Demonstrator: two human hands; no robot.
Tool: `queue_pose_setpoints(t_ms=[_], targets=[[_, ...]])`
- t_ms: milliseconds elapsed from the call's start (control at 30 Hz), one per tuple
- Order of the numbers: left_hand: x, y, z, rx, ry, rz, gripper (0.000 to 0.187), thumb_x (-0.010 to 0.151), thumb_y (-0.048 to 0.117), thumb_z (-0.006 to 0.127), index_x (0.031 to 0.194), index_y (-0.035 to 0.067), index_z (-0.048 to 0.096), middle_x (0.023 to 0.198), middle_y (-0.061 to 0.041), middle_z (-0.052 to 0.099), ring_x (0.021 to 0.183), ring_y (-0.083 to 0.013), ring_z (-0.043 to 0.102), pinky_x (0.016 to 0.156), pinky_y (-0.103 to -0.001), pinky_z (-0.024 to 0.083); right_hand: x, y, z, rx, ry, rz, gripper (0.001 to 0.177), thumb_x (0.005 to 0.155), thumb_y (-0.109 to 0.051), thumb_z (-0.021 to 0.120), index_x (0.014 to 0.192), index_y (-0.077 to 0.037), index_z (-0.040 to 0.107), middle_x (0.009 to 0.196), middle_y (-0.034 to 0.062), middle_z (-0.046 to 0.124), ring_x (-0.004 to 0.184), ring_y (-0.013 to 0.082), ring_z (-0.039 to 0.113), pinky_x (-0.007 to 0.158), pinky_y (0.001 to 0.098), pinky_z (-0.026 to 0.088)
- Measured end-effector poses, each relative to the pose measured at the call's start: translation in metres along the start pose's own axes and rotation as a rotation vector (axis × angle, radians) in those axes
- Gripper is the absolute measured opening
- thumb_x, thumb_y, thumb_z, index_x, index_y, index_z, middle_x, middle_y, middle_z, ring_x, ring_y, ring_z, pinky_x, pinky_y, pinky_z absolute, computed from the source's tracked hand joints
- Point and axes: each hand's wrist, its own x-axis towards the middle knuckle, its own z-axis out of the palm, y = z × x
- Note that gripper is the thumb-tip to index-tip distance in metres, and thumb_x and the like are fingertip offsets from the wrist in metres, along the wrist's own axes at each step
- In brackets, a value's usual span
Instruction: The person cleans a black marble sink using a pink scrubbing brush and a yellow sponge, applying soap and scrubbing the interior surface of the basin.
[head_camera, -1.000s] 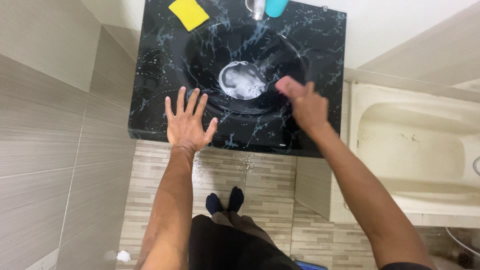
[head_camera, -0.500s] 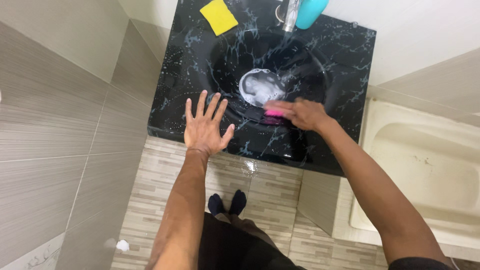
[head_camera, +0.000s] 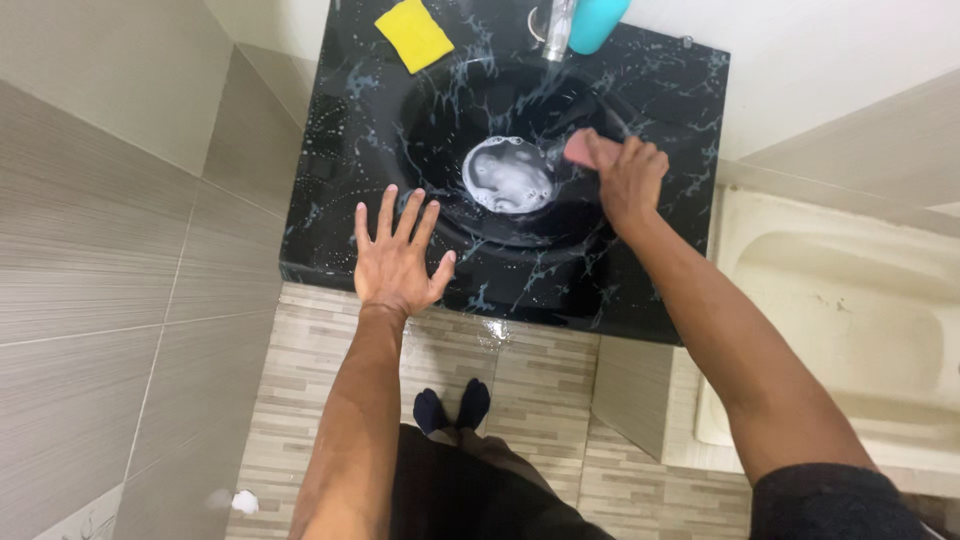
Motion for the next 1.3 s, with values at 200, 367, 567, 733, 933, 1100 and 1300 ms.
queue_pose_setpoints(t_ms=[200, 367, 567, 733, 933, 1100, 1300], targets=[[0.000, -0.001, 0.003, -0.030, 0.007, 0.000, 0.074, 0.091, 0.059, 0.042, 0.156, 0.024, 0.039, 0.165, 0.000, 0.028, 0.155, -0.0296, 0.009, 0.123, -0.060, 0.003, -0.003, -0.045, -0.020, 0.234, -0.368, -0.190, 0.075, 0.101, -0.026, 0.056, 0.163, -0.036, 0.016, 0.140, 0.0248, 0.052, 0.115, 0.0420, 0.064, 0.090, 0.0486, 0.056], [0.000, -0.001, -0.001, -0.013, -0.005, 0.003, 0.075, 0.091, 0.060, 0.042, 0.156, 0.022, 0.039, 0.165, -0.001, 0.028, 0.155, -0.0306, 0.010, 0.122, -0.060, 0.004, -0.014, -0.075, -0.078, 0.382, -0.826, -0.275, 0.084, 0.097, -0.017, 0.050, 0.168, -0.028, 0.008, 0.142, 0.0232, 0.062, 0.123, 0.0331, 0.069, 0.104, 0.0451, 0.054], [0.001, -0.001, -0.001, 0.012, -0.016, 0.008, 0.074, 0.092, 0.060, 0.041, 0.156, 0.023, 0.039, 0.166, -0.001, 0.028, 0.155, -0.0300, 0.010, 0.122, -0.060, 0.004, -0.047, -0.084, -0.114, 0.806, -0.458, -0.373, 0.068, 0.101, -0.042, 0.050, 0.165, -0.044, 0.024, 0.132, 0.0161, 0.068, 0.114, 0.0349, 0.067, 0.106, 0.0470, 0.050], [-0.002, -0.002, 0.002, 0.020, -0.009, 0.005, 0.074, 0.093, 0.060, 0.039, 0.156, 0.023, 0.038, 0.166, 0.000, 0.027, 0.155, -0.0301, 0.010, 0.123, -0.059, 0.004, -0.011, -0.007, -0.018, 0.029, -0.098, -0.207, 0.056, 0.097, -0.030, 0.058, 0.151, -0.034, 0.043, 0.123, 0.0120, 0.062, 0.111, 0.0295, 0.062, 0.093, 0.0494, 0.049], [0.000, -0.004, 0.001, 0.006, -0.016, -0.002, 0.074, 0.092, 0.060, 0.039, 0.156, 0.024, 0.037, 0.166, -0.001, 0.027, 0.155, -0.0305, 0.009, 0.122, -0.060, 0.003, 0.022, 0.013, 0.037, -0.135, 0.381, -0.049, 0.078, 0.094, -0.021, 0.056, 0.166, -0.040, 0.029, 0.122, 0.0188, 0.059, 0.092, 0.0310, 0.060, 0.081, 0.0457, 0.047], [-0.002, -0.002, 0.001, -0.002, -0.014, 0.003, 0.074, 0.092, 0.060, 0.040, 0.156, 0.023, 0.038, 0.166, -0.001, 0.027, 0.155, -0.0307, 0.009, 0.122, -0.060, 0.004, 0.007, -0.062, 0.029, 0.151, -0.084, -0.116, 0.077, 0.098, -0.023, 0.054, 0.165, -0.035, 0.020, 0.127, 0.0201, 0.059, 0.101, 0.0370, 0.063, 0.086, 0.0508, 0.051], [-0.002, -0.003, -0.001, -0.019, 0.001, 0.013, 0.075, 0.092, 0.060, 0.041, 0.156, 0.021, 0.039, 0.166, -0.002, 0.029, 0.155, -0.0310, 0.011, 0.123, -0.060, 0.005, -0.006, -0.089, -0.051, 0.707, -0.713, -0.374, 0.056, 0.101, -0.039, 0.052, 0.154, -0.021, 0.046, 0.127, 0.0142, 0.074, 0.109, 0.0320, 0.068, 0.091, 0.0426, 0.056]])
